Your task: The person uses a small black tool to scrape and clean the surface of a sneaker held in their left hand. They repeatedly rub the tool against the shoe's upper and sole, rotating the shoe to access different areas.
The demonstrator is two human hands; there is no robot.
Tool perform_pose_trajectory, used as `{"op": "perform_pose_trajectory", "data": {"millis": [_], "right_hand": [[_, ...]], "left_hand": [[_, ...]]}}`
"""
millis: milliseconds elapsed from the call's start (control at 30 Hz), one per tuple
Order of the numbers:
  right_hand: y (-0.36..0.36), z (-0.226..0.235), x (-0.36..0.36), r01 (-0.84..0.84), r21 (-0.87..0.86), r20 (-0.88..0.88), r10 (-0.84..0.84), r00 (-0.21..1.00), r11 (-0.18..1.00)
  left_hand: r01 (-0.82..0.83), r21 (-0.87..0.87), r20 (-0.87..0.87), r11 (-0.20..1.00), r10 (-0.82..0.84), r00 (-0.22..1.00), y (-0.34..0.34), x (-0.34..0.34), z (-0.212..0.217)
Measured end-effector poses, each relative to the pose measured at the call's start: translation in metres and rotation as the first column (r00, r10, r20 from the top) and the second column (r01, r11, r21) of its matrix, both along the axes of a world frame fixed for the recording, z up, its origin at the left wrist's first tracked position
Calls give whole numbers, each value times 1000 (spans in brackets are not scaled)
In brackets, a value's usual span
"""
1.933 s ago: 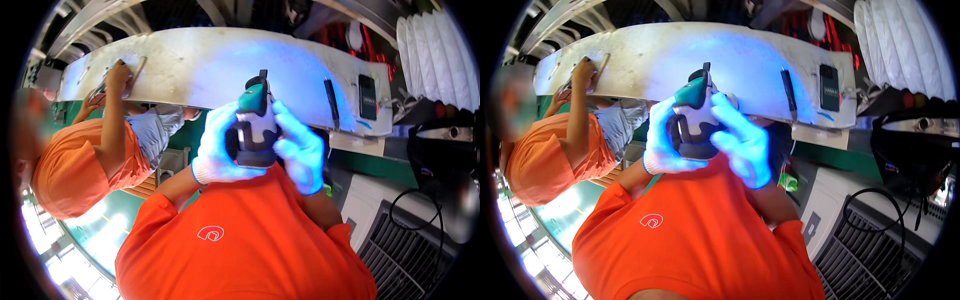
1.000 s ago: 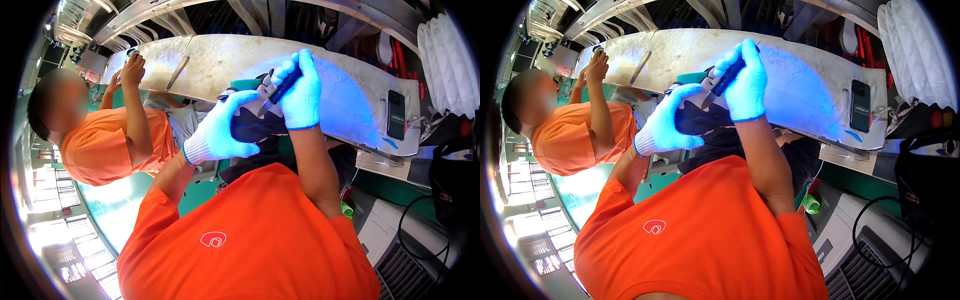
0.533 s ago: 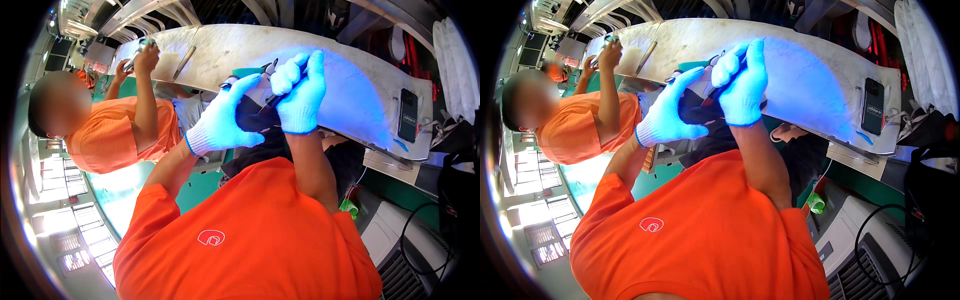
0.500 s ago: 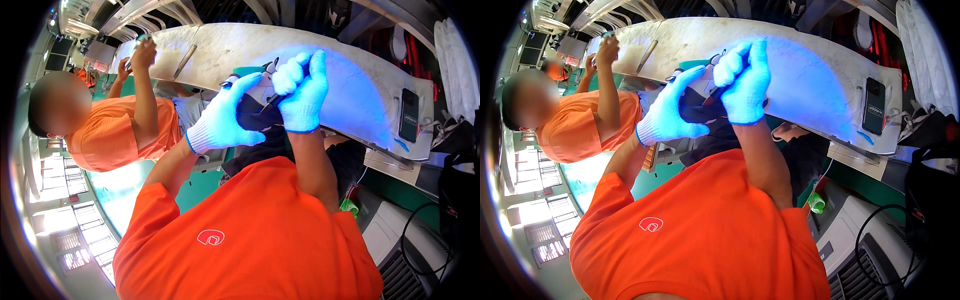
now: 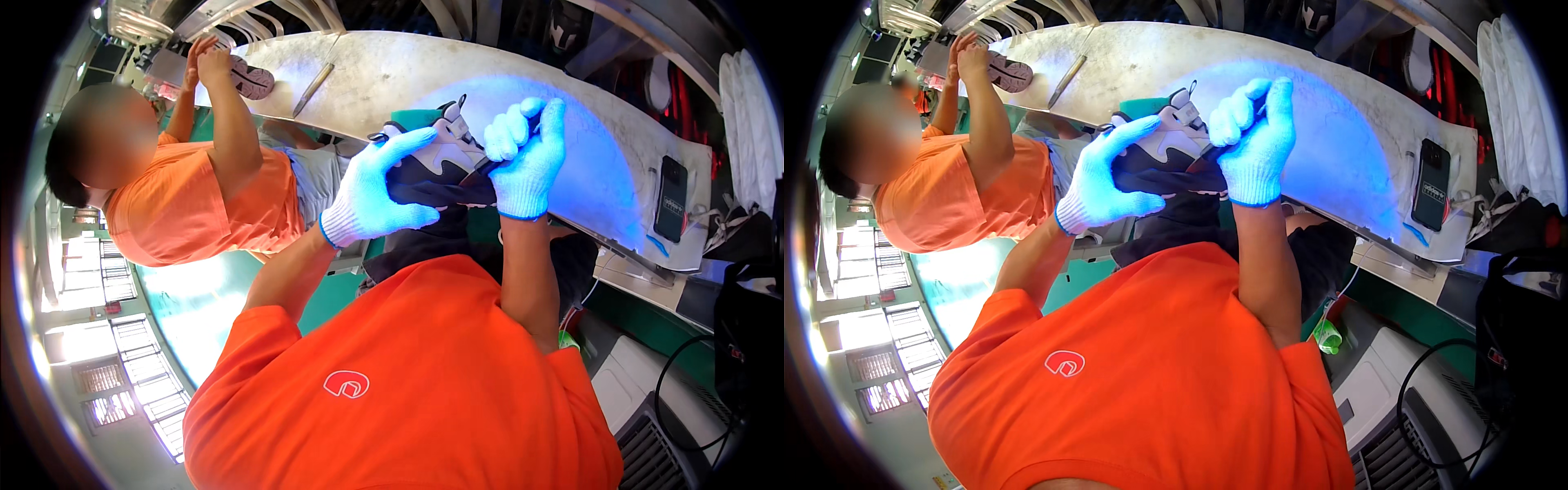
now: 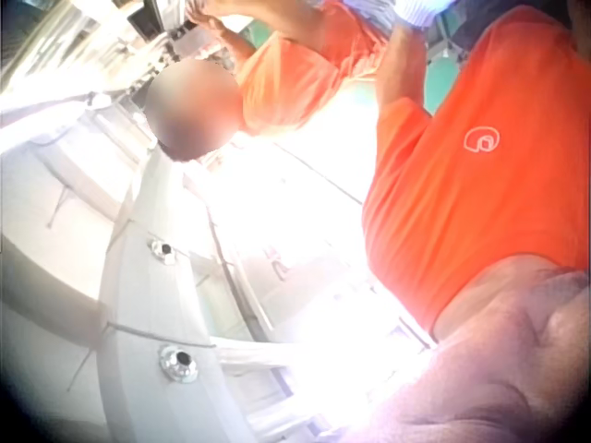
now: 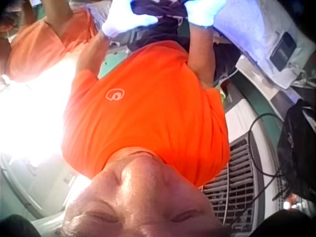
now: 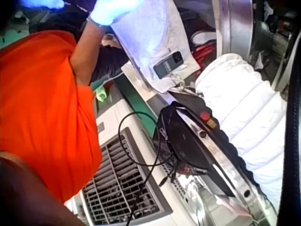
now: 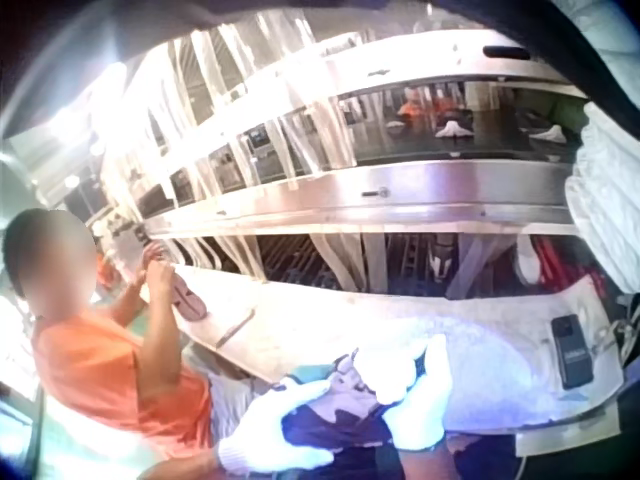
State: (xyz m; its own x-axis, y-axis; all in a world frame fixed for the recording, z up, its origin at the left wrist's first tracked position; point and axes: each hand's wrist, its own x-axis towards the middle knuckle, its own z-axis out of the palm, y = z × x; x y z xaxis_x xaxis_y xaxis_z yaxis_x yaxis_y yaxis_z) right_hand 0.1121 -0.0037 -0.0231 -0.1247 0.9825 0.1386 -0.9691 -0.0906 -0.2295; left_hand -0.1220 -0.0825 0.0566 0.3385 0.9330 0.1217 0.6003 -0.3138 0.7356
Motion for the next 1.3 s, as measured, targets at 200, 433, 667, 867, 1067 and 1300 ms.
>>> {"op": "perform_pose_trajectory", "data": {"millis": [200,433,667,867,1067,1300], "right_hand": [[1,-3,-11,-26,20,34,25,999,999],[1,5,-23,102,-170,137,-79,987,980],[12,-5,-11,-64,-176,-66,53,996,982],[3,26,-37,280,-296,460,-121,879,913],[19,43,-45,225,-313,529,-28,848,923],[68,52,-30,27,-234,867,196,459,972]], "left_hand": [[-83,-140,57,987,92,994,-5,-9,-12],[-130,-229,212,965,180,961,-3,-10,-25],[-185,-385,342,904,326,881,-7,5,-14],[-282,-278,223,918,347,911,-1,8,-20],[-261,-345,239,902,353,904,11,8,-8],[-120,-612,411,782,444,796,62,-7,-11]]}}
